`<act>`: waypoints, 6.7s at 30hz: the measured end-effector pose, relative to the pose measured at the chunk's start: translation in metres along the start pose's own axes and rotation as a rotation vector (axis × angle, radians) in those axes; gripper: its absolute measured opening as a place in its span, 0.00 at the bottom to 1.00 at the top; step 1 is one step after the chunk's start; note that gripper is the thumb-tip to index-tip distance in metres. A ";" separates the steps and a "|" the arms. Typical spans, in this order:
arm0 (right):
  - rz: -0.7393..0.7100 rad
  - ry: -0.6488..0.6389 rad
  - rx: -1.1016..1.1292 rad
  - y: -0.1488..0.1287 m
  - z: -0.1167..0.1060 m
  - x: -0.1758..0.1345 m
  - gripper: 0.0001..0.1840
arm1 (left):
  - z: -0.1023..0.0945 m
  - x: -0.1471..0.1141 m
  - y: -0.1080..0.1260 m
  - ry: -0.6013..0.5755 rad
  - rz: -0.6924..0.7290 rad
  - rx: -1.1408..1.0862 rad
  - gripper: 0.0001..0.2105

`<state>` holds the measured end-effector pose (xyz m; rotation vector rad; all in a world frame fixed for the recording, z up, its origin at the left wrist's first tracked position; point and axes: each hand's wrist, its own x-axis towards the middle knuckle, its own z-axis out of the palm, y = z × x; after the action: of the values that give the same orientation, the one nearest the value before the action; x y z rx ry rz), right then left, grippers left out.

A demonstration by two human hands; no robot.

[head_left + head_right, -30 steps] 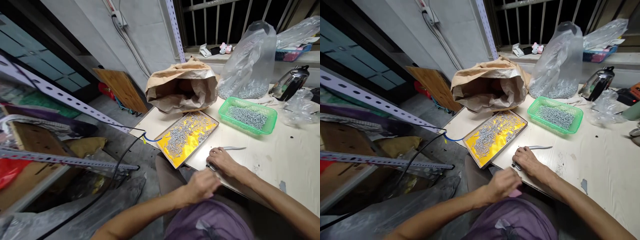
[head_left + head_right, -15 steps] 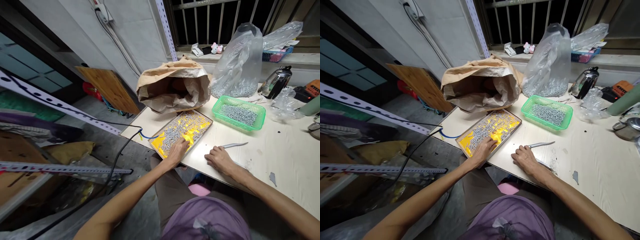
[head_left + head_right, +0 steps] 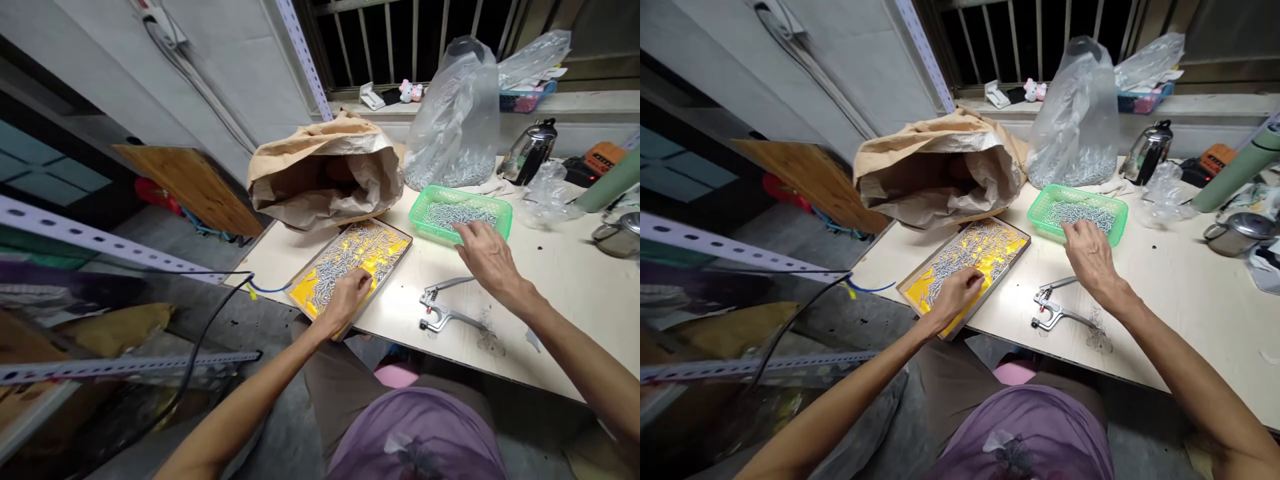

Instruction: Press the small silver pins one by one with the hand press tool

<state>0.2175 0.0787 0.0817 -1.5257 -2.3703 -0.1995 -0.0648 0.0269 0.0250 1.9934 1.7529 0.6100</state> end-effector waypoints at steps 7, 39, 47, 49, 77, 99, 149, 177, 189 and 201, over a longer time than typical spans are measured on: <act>-0.086 -0.299 0.386 -0.017 0.020 -0.100 0.14 | 0.041 -0.012 0.062 -0.540 -0.477 -0.761 0.05; 0.072 -0.197 0.290 -0.012 0.045 -0.148 0.15 | 0.069 0.012 0.073 -0.972 -0.698 -0.467 0.12; -0.139 -0.455 0.208 0.022 0.056 -0.104 0.53 | 0.070 0.006 0.070 -1.025 -0.759 -0.427 0.13; -0.164 -0.485 0.201 0.022 0.056 -0.096 0.54 | 0.070 0.005 0.070 -1.035 -0.760 -0.444 0.15; -0.090 -0.459 0.142 -0.004 0.038 -0.097 0.25 | 0.079 -0.015 0.093 -0.356 0.355 0.173 0.21; -0.085 -0.456 0.183 0.002 0.043 -0.114 0.06 | 0.105 0.011 0.111 -0.576 0.571 0.328 0.05; -0.013 0.183 0.079 0.049 0.020 0.036 0.17 | 0.040 0.023 0.010 0.080 0.052 0.321 0.14; -0.035 -0.100 1.092 -0.109 0.058 0.011 0.10 | -0.004 -0.007 0.016 -0.237 -0.499 -1.316 0.22; 0.097 0.055 0.719 -0.043 0.021 -0.096 0.13 | 0.046 -0.028 0.056 -0.434 -0.532 -0.957 0.14; 0.142 -0.022 0.409 -0.035 0.032 -0.156 0.16 | 0.066 -0.015 0.051 -0.574 -0.653 -0.670 0.09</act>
<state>0.2395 -0.0610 0.0012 -1.4860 -2.1354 0.3175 0.0131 0.0046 -0.0003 0.9316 1.4410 0.2906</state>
